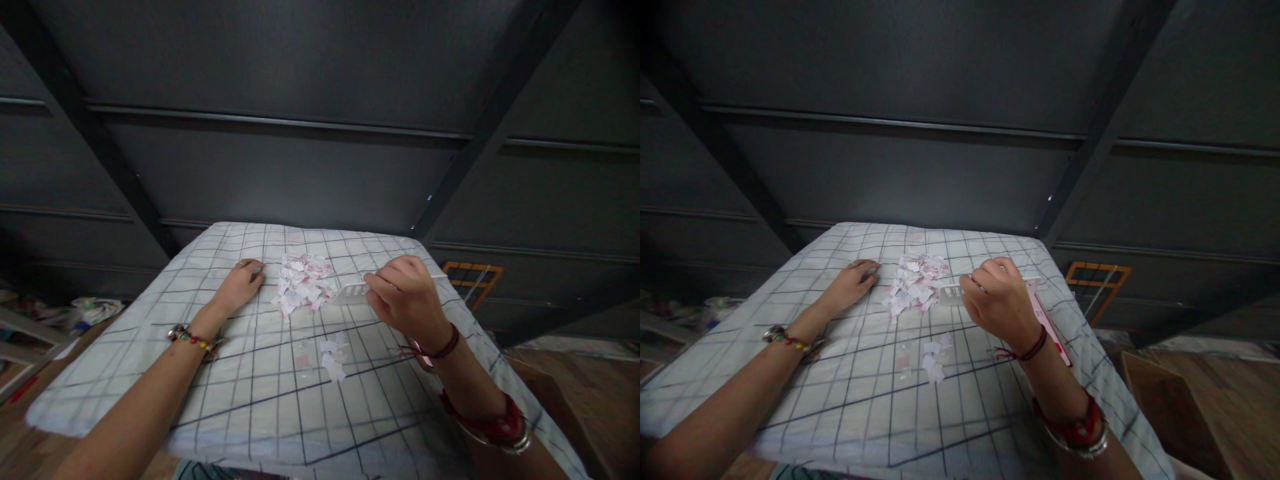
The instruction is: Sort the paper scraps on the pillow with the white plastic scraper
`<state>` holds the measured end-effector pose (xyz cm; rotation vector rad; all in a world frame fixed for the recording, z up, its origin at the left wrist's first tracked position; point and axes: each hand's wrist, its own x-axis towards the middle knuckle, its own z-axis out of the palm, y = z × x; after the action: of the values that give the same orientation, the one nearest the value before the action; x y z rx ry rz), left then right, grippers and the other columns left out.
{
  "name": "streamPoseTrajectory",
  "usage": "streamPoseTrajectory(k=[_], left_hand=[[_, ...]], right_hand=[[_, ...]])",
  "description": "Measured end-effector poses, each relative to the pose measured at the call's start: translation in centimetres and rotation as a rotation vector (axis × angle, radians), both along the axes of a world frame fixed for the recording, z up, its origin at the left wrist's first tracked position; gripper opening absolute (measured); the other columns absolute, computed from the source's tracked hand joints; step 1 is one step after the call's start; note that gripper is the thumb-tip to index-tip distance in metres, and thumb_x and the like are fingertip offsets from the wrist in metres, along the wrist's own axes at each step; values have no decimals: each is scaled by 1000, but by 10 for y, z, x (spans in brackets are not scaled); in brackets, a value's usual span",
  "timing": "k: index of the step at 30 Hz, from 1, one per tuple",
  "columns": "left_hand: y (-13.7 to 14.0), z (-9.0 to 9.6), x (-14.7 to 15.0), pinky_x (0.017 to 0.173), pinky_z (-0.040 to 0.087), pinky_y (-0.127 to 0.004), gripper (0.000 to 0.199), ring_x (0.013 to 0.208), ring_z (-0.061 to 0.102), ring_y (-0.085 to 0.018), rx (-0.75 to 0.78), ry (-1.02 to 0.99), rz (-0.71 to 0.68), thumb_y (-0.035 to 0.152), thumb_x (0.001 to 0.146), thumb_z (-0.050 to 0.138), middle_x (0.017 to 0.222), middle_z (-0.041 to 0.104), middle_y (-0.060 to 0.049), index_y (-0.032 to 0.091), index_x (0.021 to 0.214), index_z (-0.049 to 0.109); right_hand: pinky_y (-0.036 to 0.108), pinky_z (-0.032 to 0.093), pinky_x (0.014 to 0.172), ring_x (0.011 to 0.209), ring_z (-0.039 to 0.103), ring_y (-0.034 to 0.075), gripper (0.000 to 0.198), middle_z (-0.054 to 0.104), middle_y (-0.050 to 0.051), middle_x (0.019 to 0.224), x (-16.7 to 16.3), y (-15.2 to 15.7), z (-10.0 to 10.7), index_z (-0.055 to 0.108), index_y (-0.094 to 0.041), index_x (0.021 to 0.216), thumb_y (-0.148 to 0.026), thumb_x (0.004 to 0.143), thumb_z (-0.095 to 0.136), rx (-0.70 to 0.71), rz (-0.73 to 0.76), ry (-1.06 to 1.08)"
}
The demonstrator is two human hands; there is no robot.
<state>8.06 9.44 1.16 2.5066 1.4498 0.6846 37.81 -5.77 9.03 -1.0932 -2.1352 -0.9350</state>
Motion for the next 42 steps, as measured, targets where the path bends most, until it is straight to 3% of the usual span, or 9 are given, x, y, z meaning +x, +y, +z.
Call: streamPoseTrajectory(k=[14,20,27,34,42], left_hand=[[0,0,0,102,43,-43,33,109,56,-25,1,-21,1,30,82,41,112,65,-12,16,102,63],[0,2,0,101,44,-44,30,109,56,-26,-7,-20,-10,28,80,43,110,66,-9,19,101,64],[3,-3,-1,103,42,-43,32,109,56,-25,4,-23,-8,29,81,42,110,66,-9,19,102,63],[2,-3,-2,102,42,-43,31,108,56,-25,11,-17,-9,30,82,41,110,66,-10,18,102,62],[1,-2,-1,103,42,-42,34,109,56,-24,8,-3,0,30,82,40,111,65,-10,17,104,62]], right_hand=[[34,32,70,68,41,18,19,54,1,59,1,1,0,59,-19,65,-9,77,49,3,-70,-21],[34,33,69,68,41,17,20,52,-1,59,-1,0,-1,61,-20,69,-7,77,47,-49,70,9],[34,32,67,67,40,18,19,51,0,58,-2,-1,0,59,-20,67,-8,76,47,-34,40,23],[32,36,67,65,42,15,18,54,-1,60,-19,-4,-4,60,-19,77,-6,80,47,-20,204,71],[32,35,68,66,41,16,18,53,-1,60,-18,-2,-5,58,-19,73,-6,79,47,11,89,34]])
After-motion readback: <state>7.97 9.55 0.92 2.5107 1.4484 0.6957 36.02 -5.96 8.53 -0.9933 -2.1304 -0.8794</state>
